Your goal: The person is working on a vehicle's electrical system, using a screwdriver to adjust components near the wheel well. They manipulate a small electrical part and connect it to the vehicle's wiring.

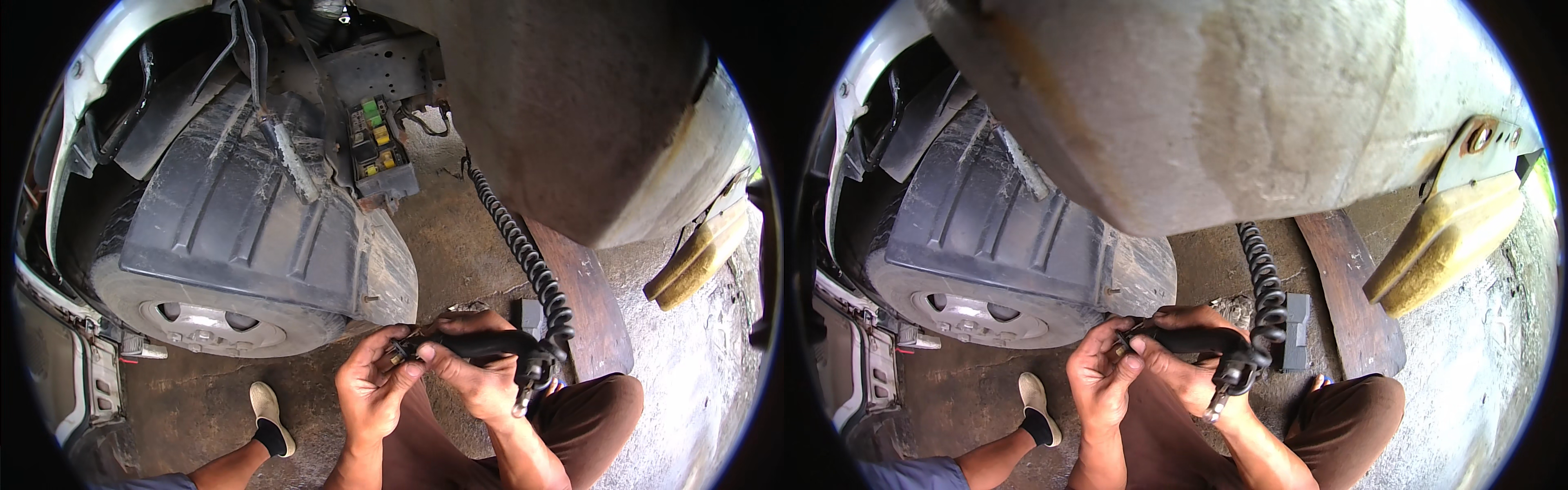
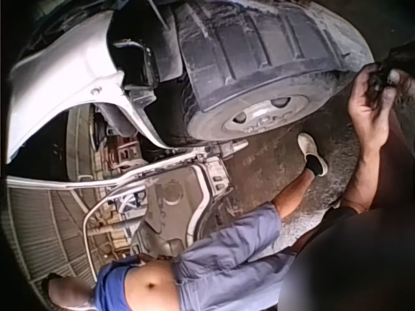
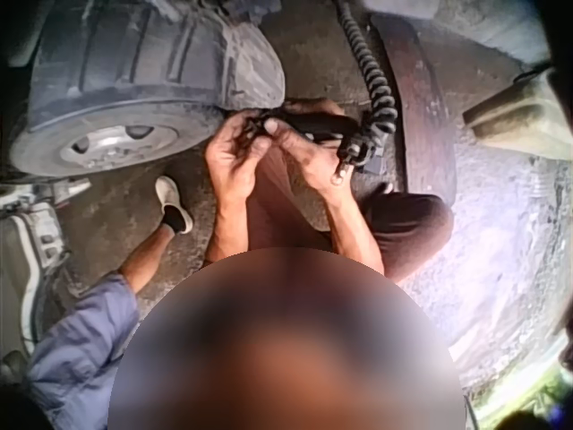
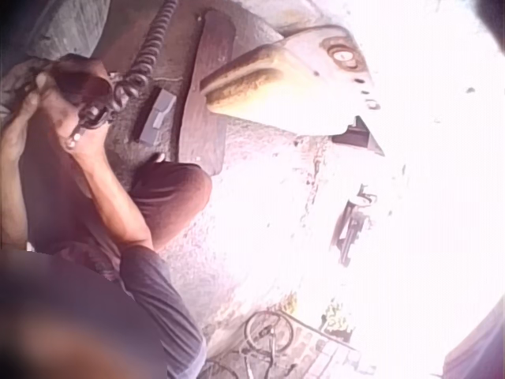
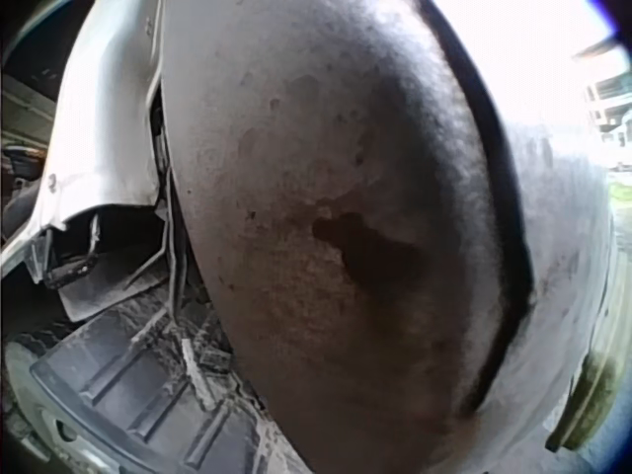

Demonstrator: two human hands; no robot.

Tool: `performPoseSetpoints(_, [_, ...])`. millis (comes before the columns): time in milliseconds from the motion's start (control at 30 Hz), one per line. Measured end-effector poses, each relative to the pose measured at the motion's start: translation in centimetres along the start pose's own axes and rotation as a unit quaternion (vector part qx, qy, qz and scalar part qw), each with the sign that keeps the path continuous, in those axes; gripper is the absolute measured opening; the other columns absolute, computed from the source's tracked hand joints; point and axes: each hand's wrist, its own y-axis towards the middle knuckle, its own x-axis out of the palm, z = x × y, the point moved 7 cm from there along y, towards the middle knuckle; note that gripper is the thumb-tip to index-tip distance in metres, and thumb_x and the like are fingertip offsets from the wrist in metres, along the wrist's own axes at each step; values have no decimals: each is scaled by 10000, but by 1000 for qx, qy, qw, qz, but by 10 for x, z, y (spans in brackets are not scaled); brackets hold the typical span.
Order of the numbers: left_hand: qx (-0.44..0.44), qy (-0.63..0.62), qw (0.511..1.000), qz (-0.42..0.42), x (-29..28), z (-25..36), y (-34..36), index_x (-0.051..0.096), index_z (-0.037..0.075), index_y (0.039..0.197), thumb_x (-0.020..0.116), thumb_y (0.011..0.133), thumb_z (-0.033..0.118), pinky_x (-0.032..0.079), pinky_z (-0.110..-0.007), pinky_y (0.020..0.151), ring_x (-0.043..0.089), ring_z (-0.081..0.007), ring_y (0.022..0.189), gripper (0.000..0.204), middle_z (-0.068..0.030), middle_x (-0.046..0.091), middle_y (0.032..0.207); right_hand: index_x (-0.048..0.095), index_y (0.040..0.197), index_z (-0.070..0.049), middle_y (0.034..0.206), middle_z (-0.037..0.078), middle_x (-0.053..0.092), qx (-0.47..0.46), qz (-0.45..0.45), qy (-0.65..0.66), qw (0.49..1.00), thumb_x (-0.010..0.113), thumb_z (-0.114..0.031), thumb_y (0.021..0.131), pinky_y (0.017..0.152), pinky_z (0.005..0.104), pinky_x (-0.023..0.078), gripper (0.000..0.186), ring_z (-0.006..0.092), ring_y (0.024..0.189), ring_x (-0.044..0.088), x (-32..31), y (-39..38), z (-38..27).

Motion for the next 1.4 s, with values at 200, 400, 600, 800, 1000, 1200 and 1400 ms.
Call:
performPoseSetpoints(200, [1, -26, 1000, -5, 4, -1, 2, 571, -105, 1347, 761, 948, -41, 606, -325, 969, 706, -205, 1113, 446, -160, 706, 1222, 713, 1031, 18, 1024, 174, 783, 0, -9, 1, 1000, 914, -92, 829, 862, 373, 616, 305, 238, 944, 771, -2, 1, -4])
performPoseSetpoints(400, [-11, 14, 1000, -22, 6, 0, 2, 567, -104, 1371, 751, 956, -41, 619, -331, 946, 712, -206, 1101, 459, -159, 714, 1199, 738, 1038, 28, 1007, 145, 780, 15, -19, -31, 999, 903, -76, 823, 859, 352, 605, 290, 222, 946, 759, -3, 3, -7])
performPoseSetpoints(600, [-117, 11, 991, -70, -7, 5, 10, 538, -84, 1464, 713, 1008, 38, 604, -273, 782, 710, -157, 939, 504, -123, 721, 1126, 706, 1153, 26, 1003, 127, 773, 37, -47, -6, 998, 876, -39, 848, 804, 294, 586, 355, 163, 887, 732, -12, 8, -22])
performPoseSetpoints(800, [-154, 21, 970, -186, -16, 17, 12, 544, -60, 1485, 623, 1089, 235, 564, -265, 662, 657, -125, 833, 499, -112, 686, 1132, 661, 1132, 41, 1067, 189, 756, -35, -110, 59, 992, 839, 26, 870, 820, 315, 585, 318, 198, 959, 729, -6, 8, -35])
performPoseSetpoints(1000, [-100, 97, 965, -223, -21, 27, 18, 535, -73, 1486, 631, 1086, 237, 569, -280, 873, 673, -134, 945, 515, -113, 682, 1196, 616, 1052, -4, 1066, 207, 749, -85, -167, -3, 982, 826, 7, 887, 844, 368, 592, 267, 243, 995, 733, 8, 0, -36])
performPoseSetpoints(1200, [-44, 118, 967, -222, -20, 34, 21, 535, -84, 1484, 641, 1074, 158, 513, -321, 1052, 634, -179, 1236, 488, -145, 652, 1374, 579, 1024, -23, 1046, 225, 742, -102, -180, -86, 975, 831, -24, 890, 839, 381, 584, 286, 274, 996, 729, 16, -3, -34])
performPoseSetpoints(1400, [-53, 118, 971, -203, -22, 28, 20, 546, -81, 1482, 655, 1063, 118, 525, -295, 1015, 636, -158, 1213, 476, -145, 644, 1390, 571, 1023, -15, 1042, 239, 741, -139, -198, -96, 966, 813, 4, 897, 809, 383, 597, 273, 291, 971, 745, 20, -2, -34])
